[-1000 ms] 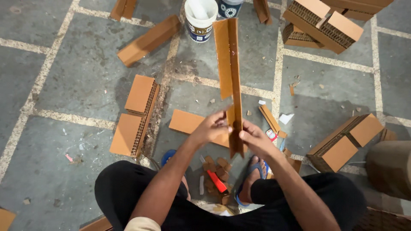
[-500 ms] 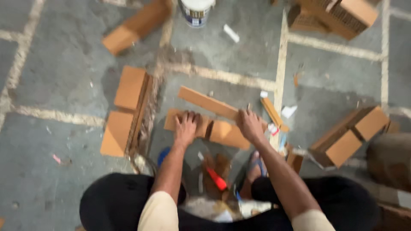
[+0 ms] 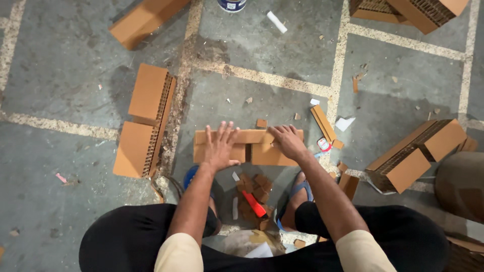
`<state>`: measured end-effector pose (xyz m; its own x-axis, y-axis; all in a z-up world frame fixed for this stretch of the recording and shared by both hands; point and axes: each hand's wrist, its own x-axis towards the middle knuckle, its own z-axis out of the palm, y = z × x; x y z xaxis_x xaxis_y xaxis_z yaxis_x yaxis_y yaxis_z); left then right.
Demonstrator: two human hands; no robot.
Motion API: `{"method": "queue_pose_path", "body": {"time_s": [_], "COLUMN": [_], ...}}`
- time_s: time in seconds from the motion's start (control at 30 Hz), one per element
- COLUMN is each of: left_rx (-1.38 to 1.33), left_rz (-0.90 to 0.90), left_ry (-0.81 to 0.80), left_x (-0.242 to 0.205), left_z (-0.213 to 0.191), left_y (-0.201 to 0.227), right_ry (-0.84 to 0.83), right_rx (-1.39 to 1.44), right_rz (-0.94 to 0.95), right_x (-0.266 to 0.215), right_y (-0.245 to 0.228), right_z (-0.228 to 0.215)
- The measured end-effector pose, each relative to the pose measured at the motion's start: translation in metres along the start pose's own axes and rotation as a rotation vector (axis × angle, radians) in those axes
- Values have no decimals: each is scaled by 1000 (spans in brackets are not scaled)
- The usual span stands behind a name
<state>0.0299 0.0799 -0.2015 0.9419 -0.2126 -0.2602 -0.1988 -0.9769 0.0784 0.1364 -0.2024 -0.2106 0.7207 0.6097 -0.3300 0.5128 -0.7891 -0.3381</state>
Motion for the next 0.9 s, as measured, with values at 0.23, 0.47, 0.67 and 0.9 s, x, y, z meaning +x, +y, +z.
{"method": "queue_pose_path", "body": {"time_s": [0.23,0.47,0.67,0.9], "left_rx": [56,67,69,41], "left_rz": [-25,-52,-31,-7], "left_ry": [-165,3,17,55], "left_x": [-1,5,-5,-10], "left_z": [1,23,22,22], "left_y": [3,7,8,5], "right_ry": [-141,116,169,161], "right_rx": [-87,-305,-219,-194], "right_rz": [76,56,45,59], "right_x": [-23,-29,-31,-39], "right_y": [-40,-51,-47,-55], "right_z": [-3,35,53,44]}}
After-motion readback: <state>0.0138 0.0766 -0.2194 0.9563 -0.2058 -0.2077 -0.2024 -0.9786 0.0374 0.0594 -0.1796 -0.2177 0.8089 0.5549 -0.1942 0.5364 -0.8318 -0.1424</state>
